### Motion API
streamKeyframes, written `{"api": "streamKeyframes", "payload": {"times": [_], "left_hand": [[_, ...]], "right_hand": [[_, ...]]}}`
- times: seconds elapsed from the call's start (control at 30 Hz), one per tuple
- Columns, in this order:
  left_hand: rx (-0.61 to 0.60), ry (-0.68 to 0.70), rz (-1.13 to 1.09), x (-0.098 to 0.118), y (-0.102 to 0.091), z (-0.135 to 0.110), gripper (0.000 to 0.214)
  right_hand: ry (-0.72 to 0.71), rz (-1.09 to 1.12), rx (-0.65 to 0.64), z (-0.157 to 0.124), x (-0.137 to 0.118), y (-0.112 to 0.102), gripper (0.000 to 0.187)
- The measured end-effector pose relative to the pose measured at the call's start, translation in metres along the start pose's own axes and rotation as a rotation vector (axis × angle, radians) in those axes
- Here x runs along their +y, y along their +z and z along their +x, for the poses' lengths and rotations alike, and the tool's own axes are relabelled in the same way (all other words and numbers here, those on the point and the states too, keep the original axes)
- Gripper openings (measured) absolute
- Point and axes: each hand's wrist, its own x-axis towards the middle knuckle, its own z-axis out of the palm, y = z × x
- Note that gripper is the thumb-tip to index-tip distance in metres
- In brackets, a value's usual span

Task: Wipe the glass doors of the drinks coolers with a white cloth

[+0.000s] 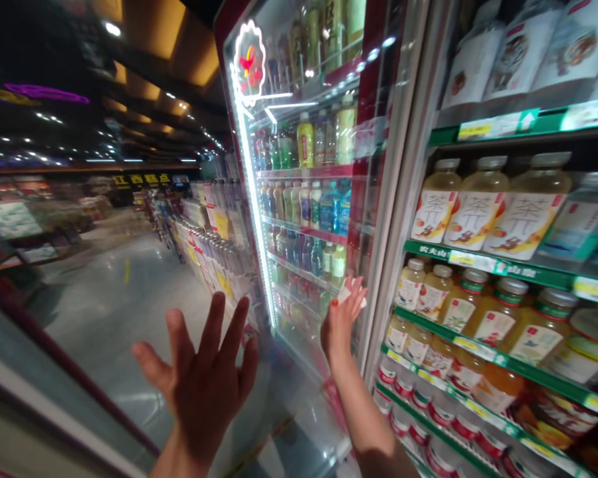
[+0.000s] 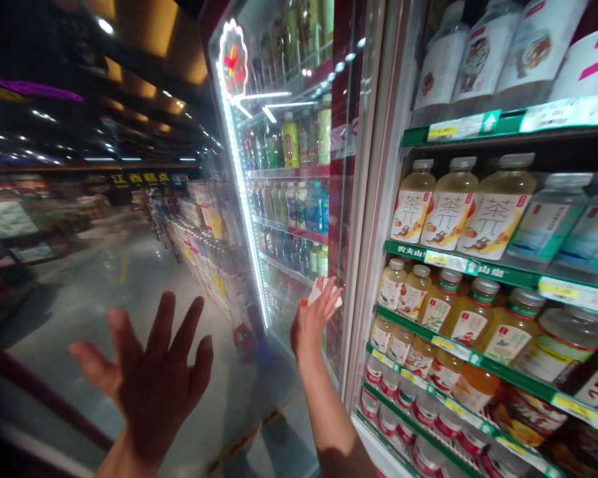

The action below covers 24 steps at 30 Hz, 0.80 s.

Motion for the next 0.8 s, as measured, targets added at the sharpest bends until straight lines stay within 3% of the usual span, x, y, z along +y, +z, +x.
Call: {"api": "streamKeyframes", "payload": {"times": [0.07,0.1,0.17,0.23,0.27,0.33,0.4,0.47,0.53,0.6,0.67,0.73,0.8], "left_hand": [[0.050,-0.058,-0.071,-0.002,-0.002,0.001,0.087],[0.074,-0.065,-0.049,-0.002,-0.002,0.001,0.084],[0.095,-0.014,0.091,-0.003,-0.002,-0.002,0.082],[0.089,0.050,0.218,-0.001,-0.001,-0.006,0.078],[0.082,0.069,0.249,0.001,-0.001,-0.007,0.075],[0.081,0.118,0.308,0.006,-0.001,-0.007,0.071],[0.107,0.175,0.385,0.012,-0.001,-0.004,0.070],[0.132,0.198,0.438,0.017,-0.001,0.000,0.072],[0.134,0.177,0.444,0.020,-0.001,0.002,0.077],[0.119,0.154,0.427,0.019,-0.001,0.003,0.080],[0.110,0.147,0.418,0.017,0.000,0.003,0.081],[0.109,0.157,0.434,0.015,0.001,0.002,0.082],[0.121,0.166,0.461,0.014,0.001,0.002,0.084]], "right_hand": [[0.005,-0.014,-0.007,0.025,-0.022,-0.003,0.073],[-0.080,-0.010,-0.043,0.029,-0.038,-0.005,0.073],[-0.377,0.010,-0.113,0.020,-0.066,-0.008,0.074],[-0.603,0.032,-0.136,0.005,-0.073,-0.010,0.073],[-0.596,0.040,-0.123,0.001,-0.067,-0.010,0.073],[-0.380,0.040,-0.069,0.011,-0.045,-0.009,0.073],[-0.105,0.017,-0.004,0.038,-0.028,-0.008,0.073],[-0.008,-0.015,0.020,0.060,-0.030,-0.006,0.074],[-0.108,-0.034,-0.032,0.058,-0.048,-0.005,0.074],[-0.327,-0.031,-0.116,0.030,-0.063,-0.002,0.073],[-0.517,-0.016,-0.145,-0.002,-0.059,0.001,0.077],[-0.473,-0.011,-0.111,-0.016,-0.035,0.002,0.083],[-0.246,-0.024,-0.035,-0.005,-0.007,0.002,0.084]]}}
